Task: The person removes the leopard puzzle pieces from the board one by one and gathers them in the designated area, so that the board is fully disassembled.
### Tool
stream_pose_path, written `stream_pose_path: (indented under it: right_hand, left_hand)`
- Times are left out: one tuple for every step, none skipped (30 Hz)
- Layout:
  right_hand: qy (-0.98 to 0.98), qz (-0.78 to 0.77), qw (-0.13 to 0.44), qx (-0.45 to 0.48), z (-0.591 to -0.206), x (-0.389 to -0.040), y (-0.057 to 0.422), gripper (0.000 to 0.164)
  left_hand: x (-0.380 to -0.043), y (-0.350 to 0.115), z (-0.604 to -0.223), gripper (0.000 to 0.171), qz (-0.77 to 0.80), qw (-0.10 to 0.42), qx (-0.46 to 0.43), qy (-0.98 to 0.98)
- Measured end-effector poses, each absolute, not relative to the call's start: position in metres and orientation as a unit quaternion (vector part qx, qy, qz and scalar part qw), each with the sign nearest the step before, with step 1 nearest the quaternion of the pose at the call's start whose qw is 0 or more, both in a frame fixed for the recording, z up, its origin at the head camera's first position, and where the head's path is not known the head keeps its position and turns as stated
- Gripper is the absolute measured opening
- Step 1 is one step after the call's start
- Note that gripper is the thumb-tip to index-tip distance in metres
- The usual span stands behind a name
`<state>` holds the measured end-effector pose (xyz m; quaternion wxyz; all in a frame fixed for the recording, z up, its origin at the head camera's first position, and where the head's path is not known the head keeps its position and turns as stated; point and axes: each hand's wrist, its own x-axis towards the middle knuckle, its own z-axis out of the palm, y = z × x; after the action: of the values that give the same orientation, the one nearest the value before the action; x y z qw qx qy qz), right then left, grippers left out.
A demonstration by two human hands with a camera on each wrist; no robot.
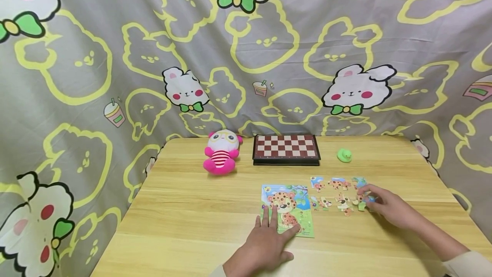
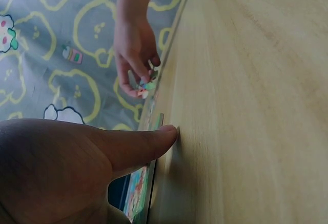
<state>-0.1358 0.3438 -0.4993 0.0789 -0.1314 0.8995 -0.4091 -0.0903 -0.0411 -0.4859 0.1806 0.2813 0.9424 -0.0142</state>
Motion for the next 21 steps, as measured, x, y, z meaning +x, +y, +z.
stream_pose_path:
  right_hand:
    - [0.902, -0.403, 0.076, -0.131, -0.500, -0.136, 0.345, 0.022]
    - [0.906, -0.396, 0.074, -0.130, -0.500, -0.136, 0.346, 0.021]
    - [0.909, -0.388, 0.071, -0.131, -0.501, -0.136, 0.347, 0.021]
    - [0.914, -0.379, 0.066, -0.131, -0.501, -0.136, 0.348, 0.022]
    - [0.918, -0.370, 0.062, -0.131, -0.502, -0.137, 0.349, 0.022]
    - [0.921, -0.363, 0.057, -0.131, -0.502, -0.137, 0.350, 0.023]
    - [0.923, -0.357, 0.052, -0.132, -0.503, -0.138, 0.350, 0.024]
    - [0.926, -0.351, 0.048, -0.134, -0.504, -0.138, 0.351, 0.025]
    - [0.927, -0.346, 0.043, -0.137, -0.505, -0.139, 0.351, 0.026]
    - [0.929, -0.340, 0.037, -0.141, -0.506, -0.139, 0.352, 0.027]
    - [0.930, -0.337, 0.032, -0.144, -0.507, -0.140, 0.352, 0.028]
    - [0.931, -0.334, 0.027, -0.147, -0.508, -0.140, 0.352, 0.028]
    - [0.932, -0.331, 0.022, -0.149, -0.509, -0.140, 0.352, 0.028]
    - [0.933, -0.328, 0.017, -0.149, -0.510, -0.140, 0.352, 0.029]
    - [0.933, -0.326, 0.014, -0.149, -0.511, -0.140, 0.352, 0.029]
    - [0.934, -0.326, 0.011, -0.147, -0.512, -0.139, 0.352, 0.029]
    - [0.934, -0.327, 0.010, -0.145, -0.512, -0.138, 0.352, 0.029]
    - [0.934, -0.327, 0.009, -0.142, -0.512, -0.138, 0.352, 0.029]
    - [0.934, -0.329, 0.009, -0.140, -0.512, -0.137, 0.351, 0.029]
    - [0.933, -0.332, 0.008, -0.139, -0.513, -0.136, 0.351, 0.029]
    - [0.933, -0.333, 0.008, -0.139, -0.513, -0.135, 0.351, 0.029]
  left_hand:
    - [-0.090, -0.041, -0.486, 0.074, -0.014, 0.181, 0.281, 0.942]
    - [-0.090, -0.041, -0.486, 0.074, -0.013, 0.182, 0.281, 0.942]
    - [-0.090, -0.041, -0.486, 0.074, -0.012, 0.182, 0.281, 0.942]
    - [-0.090, -0.041, -0.486, 0.074, -0.012, 0.183, 0.280, 0.942]
    - [-0.090, -0.041, -0.486, 0.074, -0.012, 0.183, 0.280, 0.942]
    - [-0.090, -0.041, -0.486, 0.074, -0.012, 0.183, 0.280, 0.942]
    - [-0.090, -0.042, -0.486, 0.074, -0.012, 0.184, 0.280, 0.942]
    - [-0.090, -0.042, -0.487, 0.074, -0.011, 0.184, 0.280, 0.942]
    - [-0.090, -0.042, -0.487, 0.074, -0.010, 0.185, 0.280, 0.942]
    - [-0.090, -0.042, -0.487, 0.074, -0.010, 0.186, 0.279, 0.942]
    - [-0.090, -0.042, -0.487, 0.074, -0.010, 0.186, 0.279, 0.942]
    - [-0.090, -0.042, -0.487, 0.074, -0.009, 0.187, 0.278, 0.942]
    - [-0.090, -0.042, -0.487, 0.074, -0.008, 0.188, 0.277, 0.942]
    - [-0.090, -0.042, -0.487, 0.074, -0.008, 0.188, 0.277, 0.942]
    - [-0.090, -0.042, -0.487, 0.074, -0.009, 0.188, 0.276, 0.942]
    - [-0.091, -0.042, -0.487, 0.074, -0.009, 0.187, 0.276, 0.943]
    - [-0.091, -0.041, -0.487, 0.074, -0.009, 0.187, 0.276, 0.943]
    - [-0.091, -0.041, -0.487, 0.074, -0.009, 0.187, 0.276, 0.943]
    - [-0.091, -0.041, -0.487, 0.074, -0.009, 0.186, 0.276, 0.943]
    - [-0.091, -0.041, -0.486, 0.075, -0.011, 0.185, 0.276, 0.943]
    - [-0.091, -0.041, -0.486, 0.075, -0.011, 0.185, 0.276, 0.943]
